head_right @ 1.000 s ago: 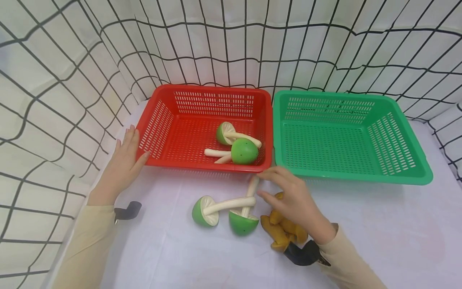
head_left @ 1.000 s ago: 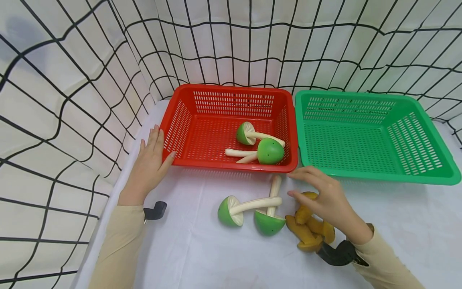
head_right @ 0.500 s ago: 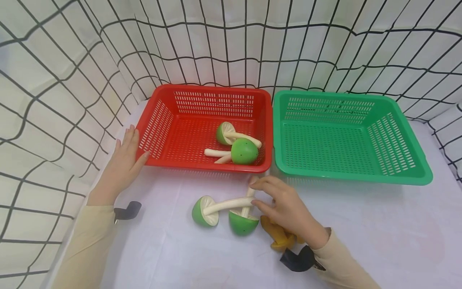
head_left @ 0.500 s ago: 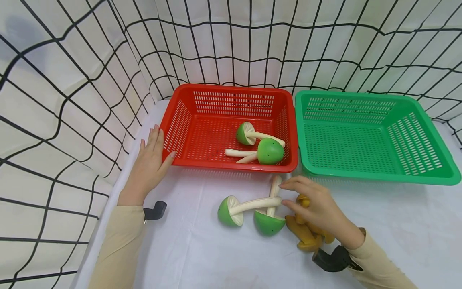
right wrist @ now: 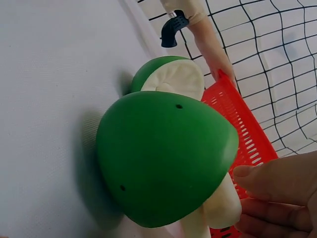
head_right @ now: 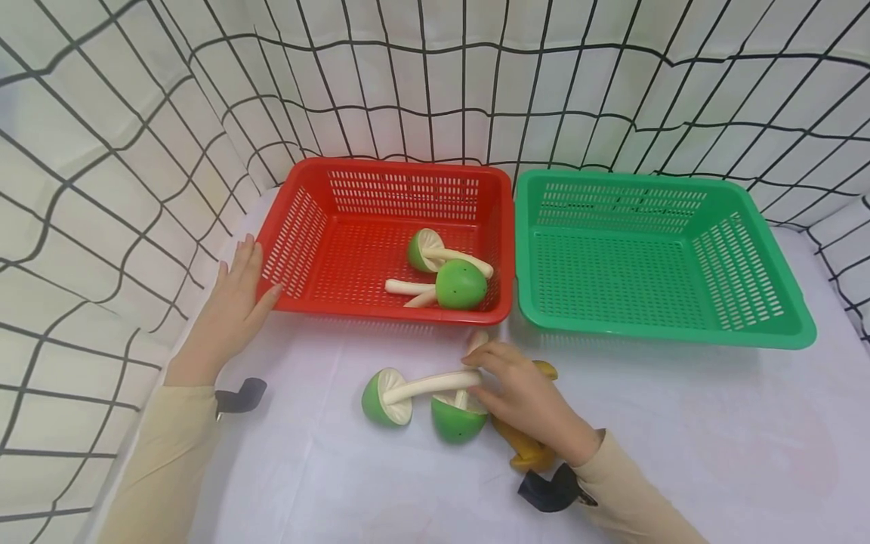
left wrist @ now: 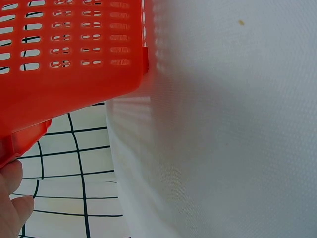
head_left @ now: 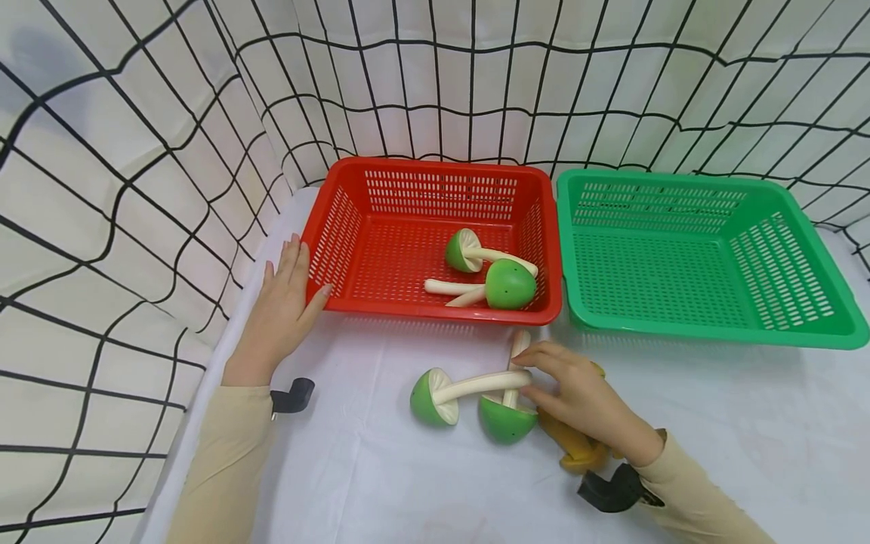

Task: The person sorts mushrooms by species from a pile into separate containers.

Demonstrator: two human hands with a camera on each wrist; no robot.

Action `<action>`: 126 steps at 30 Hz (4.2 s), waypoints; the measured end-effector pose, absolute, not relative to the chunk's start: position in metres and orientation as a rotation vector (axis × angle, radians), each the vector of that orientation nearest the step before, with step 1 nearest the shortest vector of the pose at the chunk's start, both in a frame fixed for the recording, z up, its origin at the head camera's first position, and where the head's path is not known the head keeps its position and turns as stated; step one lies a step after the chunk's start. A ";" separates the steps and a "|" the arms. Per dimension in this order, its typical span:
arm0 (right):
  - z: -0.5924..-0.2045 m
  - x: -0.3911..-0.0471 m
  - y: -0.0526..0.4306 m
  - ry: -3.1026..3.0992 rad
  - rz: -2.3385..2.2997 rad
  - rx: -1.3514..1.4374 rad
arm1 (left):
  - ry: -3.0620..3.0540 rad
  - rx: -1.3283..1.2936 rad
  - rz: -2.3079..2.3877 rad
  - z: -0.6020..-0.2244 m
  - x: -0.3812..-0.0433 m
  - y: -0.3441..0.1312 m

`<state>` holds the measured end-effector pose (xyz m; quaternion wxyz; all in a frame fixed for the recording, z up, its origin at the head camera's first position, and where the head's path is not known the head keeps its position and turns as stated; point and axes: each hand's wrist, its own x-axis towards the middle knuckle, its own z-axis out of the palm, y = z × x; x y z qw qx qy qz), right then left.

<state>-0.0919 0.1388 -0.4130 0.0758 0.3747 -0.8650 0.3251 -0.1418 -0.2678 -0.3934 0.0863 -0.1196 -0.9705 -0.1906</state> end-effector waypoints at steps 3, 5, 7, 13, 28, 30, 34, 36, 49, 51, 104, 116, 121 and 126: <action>-0.414 -0.092 0.137 -2.612 0.949 1.118 | -2.893 -0.357 -0.574 -0.393 -0.142 -0.268; -0.415 -0.092 0.136 -2.619 0.944 1.117 | -2.893 -0.357 -0.573 -0.393 -0.142 -0.268; -0.416 -0.092 0.135 -2.625 0.944 1.117 | -2.894 -0.356 -0.574 -0.393 -0.142 -0.268; -0.418 -0.093 0.134 -2.649 0.959 1.104 | -2.896 -0.355 -0.579 -0.393 -0.142 -0.268; -0.419 -0.093 0.132 -2.719 0.968 1.097 | -2.892 -0.354 -0.575 -0.394 -0.143 -0.268; -0.420 -0.093 0.132 -2.712 0.970 1.101 | -2.891 -0.353 -0.572 -0.394 -0.143 -0.268; -0.420 -0.093 0.132 -2.711 0.971 1.107 | -2.889 -0.353 -0.567 -0.394 -0.143 -0.268; -0.421 -0.092 0.132 -2.718 0.973 1.108 | -2.888 -0.355 -0.572 -0.394 -0.143 -0.268; -0.421 -0.092 0.132 -2.716 0.991 1.115 | -2.886 -0.360 -0.588 -0.395 -0.143 -0.268; -0.421 -0.092 0.132 -2.711 0.992 1.119 | -2.886 -0.356 -0.587 -0.395 -0.143 -0.268; -0.418 -0.095 0.124 -2.348 1.288 1.114 | -2.879 -0.356 -0.578 -0.395 -0.142 -0.267; -0.415 -0.094 0.123 -2.311 1.298 1.100 | -2.882 -0.354 -0.581 -0.394 -0.142 -0.267; -0.414 -0.094 0.122 -2.289 1.307 1.106 | -2.885 -0.351 -0.589 -0.394 -0.142 -0.267; -0.411 -0.095 0.122 -2.271 1.324 1.099 | -2.880 -0.352 -0.588 -0.395 -0.142 -0.267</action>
